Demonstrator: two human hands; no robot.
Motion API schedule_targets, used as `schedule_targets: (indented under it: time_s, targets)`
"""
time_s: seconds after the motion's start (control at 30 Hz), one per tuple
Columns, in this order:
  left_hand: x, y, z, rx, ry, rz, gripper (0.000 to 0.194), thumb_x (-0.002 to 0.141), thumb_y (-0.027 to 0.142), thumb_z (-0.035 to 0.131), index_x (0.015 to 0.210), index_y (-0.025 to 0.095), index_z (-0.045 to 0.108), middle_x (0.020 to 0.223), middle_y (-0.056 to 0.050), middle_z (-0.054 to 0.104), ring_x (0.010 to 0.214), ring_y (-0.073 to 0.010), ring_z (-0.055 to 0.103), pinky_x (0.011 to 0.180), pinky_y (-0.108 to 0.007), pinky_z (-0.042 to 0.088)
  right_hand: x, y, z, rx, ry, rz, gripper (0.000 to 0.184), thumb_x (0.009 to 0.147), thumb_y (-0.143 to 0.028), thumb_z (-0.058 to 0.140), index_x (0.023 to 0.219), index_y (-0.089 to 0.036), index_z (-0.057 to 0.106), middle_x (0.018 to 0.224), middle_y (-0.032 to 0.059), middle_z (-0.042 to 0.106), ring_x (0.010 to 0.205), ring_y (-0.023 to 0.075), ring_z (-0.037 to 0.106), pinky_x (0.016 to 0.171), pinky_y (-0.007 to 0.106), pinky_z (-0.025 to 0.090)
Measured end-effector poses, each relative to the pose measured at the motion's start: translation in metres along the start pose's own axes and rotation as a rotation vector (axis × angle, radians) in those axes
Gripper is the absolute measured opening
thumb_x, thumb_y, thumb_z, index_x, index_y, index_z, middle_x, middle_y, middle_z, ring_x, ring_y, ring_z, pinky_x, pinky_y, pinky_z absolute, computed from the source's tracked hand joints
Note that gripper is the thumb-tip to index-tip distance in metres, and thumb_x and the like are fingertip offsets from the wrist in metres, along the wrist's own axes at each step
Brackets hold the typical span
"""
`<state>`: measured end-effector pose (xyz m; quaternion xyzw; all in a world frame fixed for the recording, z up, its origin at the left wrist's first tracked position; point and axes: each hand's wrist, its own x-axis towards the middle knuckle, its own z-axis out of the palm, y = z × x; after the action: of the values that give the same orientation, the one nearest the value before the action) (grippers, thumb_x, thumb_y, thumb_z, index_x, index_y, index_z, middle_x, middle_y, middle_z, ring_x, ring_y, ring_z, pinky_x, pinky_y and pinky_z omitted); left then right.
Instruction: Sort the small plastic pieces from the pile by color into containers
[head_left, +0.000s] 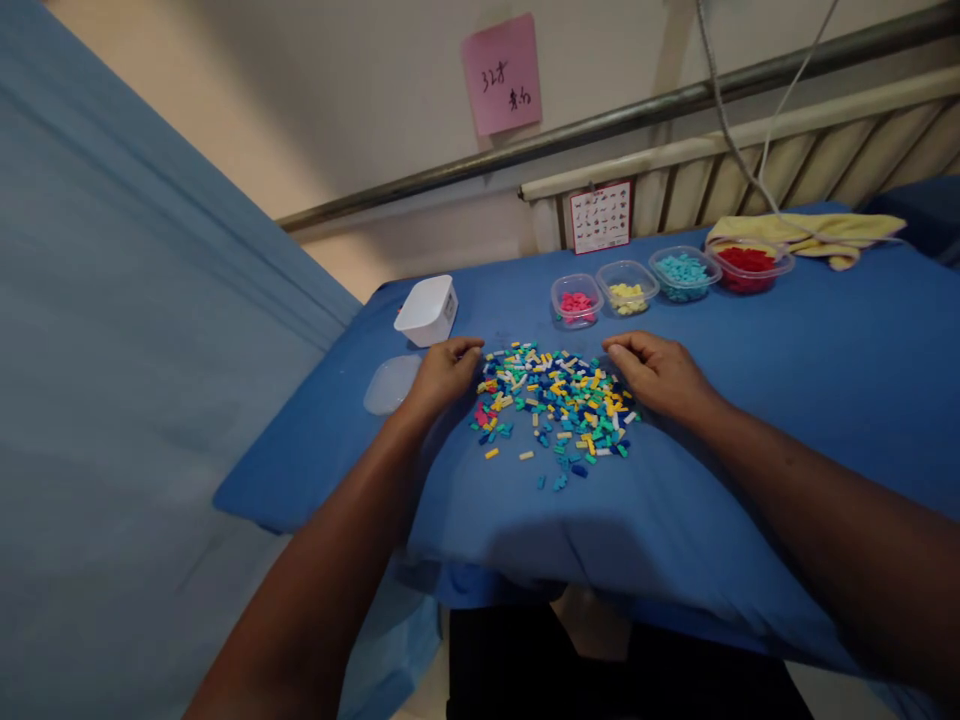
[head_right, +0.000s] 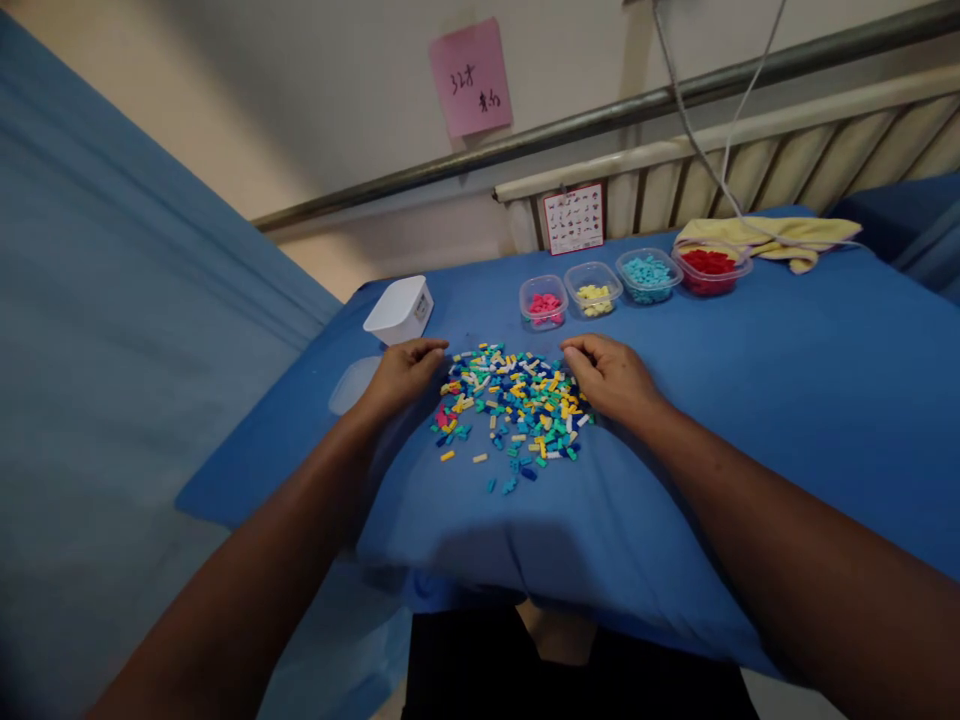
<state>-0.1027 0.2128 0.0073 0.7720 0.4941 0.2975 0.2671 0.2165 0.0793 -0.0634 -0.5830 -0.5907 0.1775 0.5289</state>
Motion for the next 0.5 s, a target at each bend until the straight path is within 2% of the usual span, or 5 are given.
schedule_targets:
  time_s: [0.13,0.27,0.33,0.4,0.5]
  targets:
    - [-0.029,-0.002,-0.014,0.233,-0.057,0.114,0.030,0.095,0.034,0.066,0.113,0.020,0.085,0.119,-0.011,0.081,0.111,-0.0277,0.073,0.102,-0.038,0.054,-0.011,-0.017,0.006,0.075,-0.151,-0.081,0.029,0.102,-0.038,0.062,0.118,-0.026,0.084,0.122,0.0086,0.082,0.111,0.0287,0.076,0.100,0.046,0.059]
    - [-0.037,0.006,-0.010,0.440,-0.243,0.271,0.026,0.100,0.030,0.062,0.109,0.022,0.085,0.113,-0.009,0.080,0.109,-0.0256,0.072,0.098,-0.037,0.055,-0.021,-0.034,0.004,0.098,-0.268,0.019,0.040,0.105,-0.045,0.057,0.125,-0.021,0.083,0.106,0.0089,0.084,0.090,0.0259,0.076,0.083,0.041,0.061]
    - [-0.037,0.009,-0.007,0.560,-0.300,0.328,0.024,0.099,0.024,0.061,0.106,0.023,0.085,0.111,-0.009,0.078,0.108,-0.0249,0.071,0.095,-0.035,0.055,-0.021,-0.035,0.001,0.093,-0.245,0.075,0.042,0.105,-0.048,0.057,0.121,-0.020,0.083,0.102,0.0087,0.084,0.086,0.0256,0.075,0.079,0.040,0.059]
    - [-0.037,0.011,-0.004,0.651,-0.306,0.357,0.023,0.098,0.022,0.063,0.104,0.024,0.084,0.113,-0.009,0.077,0.108,-0.0249,0.070,0.092,-0.034,0.055,-0.020,-0.031,-0.001,0.098,-0.188,0.112,0.041,0.103,-0.050,0.059,0.115,-0.020,0.084,0.104,0.0089,0.084,0.089,0.0267,0.075,0.081,0.039,0.058]
    - [-0.037,0.011,-0.004,0.662,-0.321,0.408,0.021,0.098,0.023,0.064,0.102,0.024,0.084,0.111,-0.009,0.077,0.106,-0.0248,0.071,0.090,-0.034,0.054,-0.018,-0.025,-0.002,0.122,-0.145,0.156,0.040,0.101,-0.053,0.062,0.109,-0.021,0.084,0.103,0.0090,0.084,0.092,0.0276,0.074,0.079,0.039,0.057]
